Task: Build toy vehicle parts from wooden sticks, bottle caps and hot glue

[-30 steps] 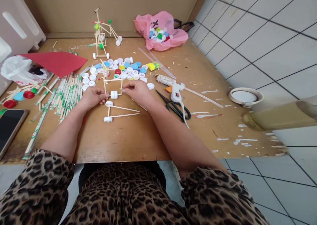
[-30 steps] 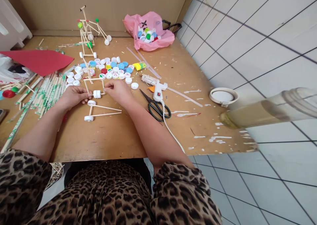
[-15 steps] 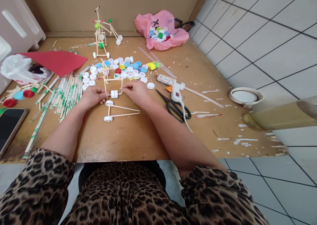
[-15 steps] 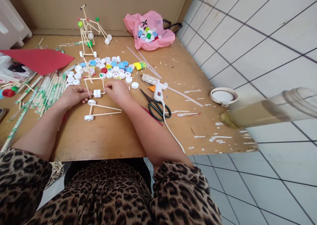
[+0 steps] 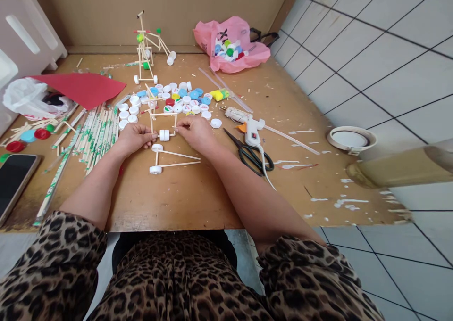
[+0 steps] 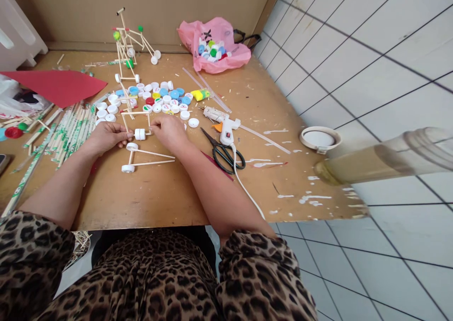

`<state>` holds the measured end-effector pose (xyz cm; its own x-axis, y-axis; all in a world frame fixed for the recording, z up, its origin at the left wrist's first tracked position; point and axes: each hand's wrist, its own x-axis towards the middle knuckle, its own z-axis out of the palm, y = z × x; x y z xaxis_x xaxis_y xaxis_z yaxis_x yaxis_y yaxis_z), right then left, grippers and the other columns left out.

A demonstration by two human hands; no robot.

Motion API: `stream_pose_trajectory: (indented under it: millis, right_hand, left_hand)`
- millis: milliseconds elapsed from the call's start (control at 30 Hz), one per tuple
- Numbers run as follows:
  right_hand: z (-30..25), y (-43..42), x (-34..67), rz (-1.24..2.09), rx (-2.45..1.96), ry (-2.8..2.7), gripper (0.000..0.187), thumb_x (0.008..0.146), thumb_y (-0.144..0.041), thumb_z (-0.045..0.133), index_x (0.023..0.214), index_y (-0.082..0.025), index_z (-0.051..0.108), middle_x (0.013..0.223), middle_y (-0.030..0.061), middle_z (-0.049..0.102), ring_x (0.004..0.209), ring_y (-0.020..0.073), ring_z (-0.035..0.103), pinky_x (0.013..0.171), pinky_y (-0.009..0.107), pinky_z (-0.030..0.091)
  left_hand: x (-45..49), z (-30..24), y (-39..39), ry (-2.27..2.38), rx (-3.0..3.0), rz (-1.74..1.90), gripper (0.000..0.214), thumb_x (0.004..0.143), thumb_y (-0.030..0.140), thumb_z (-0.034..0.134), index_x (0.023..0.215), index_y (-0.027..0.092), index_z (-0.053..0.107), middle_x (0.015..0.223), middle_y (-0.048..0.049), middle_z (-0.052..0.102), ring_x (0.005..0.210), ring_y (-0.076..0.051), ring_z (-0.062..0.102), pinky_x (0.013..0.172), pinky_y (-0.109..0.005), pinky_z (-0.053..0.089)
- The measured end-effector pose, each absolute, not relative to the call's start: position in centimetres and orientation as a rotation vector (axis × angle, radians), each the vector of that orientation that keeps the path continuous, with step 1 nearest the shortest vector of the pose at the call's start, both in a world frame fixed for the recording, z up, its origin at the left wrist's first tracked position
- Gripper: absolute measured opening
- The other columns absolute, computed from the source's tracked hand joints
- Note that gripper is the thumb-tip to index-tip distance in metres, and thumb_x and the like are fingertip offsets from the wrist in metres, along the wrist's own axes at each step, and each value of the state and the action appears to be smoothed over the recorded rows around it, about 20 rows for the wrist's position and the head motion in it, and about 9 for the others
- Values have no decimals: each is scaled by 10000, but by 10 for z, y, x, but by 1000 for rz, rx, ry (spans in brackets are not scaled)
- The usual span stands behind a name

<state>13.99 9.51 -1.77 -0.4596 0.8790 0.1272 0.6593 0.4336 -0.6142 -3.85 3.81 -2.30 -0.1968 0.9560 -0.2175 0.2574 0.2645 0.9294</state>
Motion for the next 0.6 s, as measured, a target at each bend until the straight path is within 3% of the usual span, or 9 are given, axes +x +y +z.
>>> stream_pose_trajectory:
  millis: [233, 600]
  right_hand:
    - [-20, 96, 140, 724, -1288, -2215, 138, 808, -172, 639, 741, -206, 755, 824, 22, 732, 812, 170, 623, 773, 291, 458]
    - [-17, 103, 148, 1066, -1195, -1814, 144, 772, -196, 635, 847, -162, 753, 905, 23, 765, 847, 152, 672, 822, 299, 522]
  left_hand:
    - [-39, -23, 39, 1636, 1143, 993, 231, 594, 201, 851, 509, 148, 643, 455, 26, 589, 393, -52, 457, 439, -182, 397]
    - [-40, -24, 39, 1619, 1148, 1002, 253, 545, 254, 874, 509, 154, 644, 452, 26, 592, 386, -48, 451, 418, -173, 394]
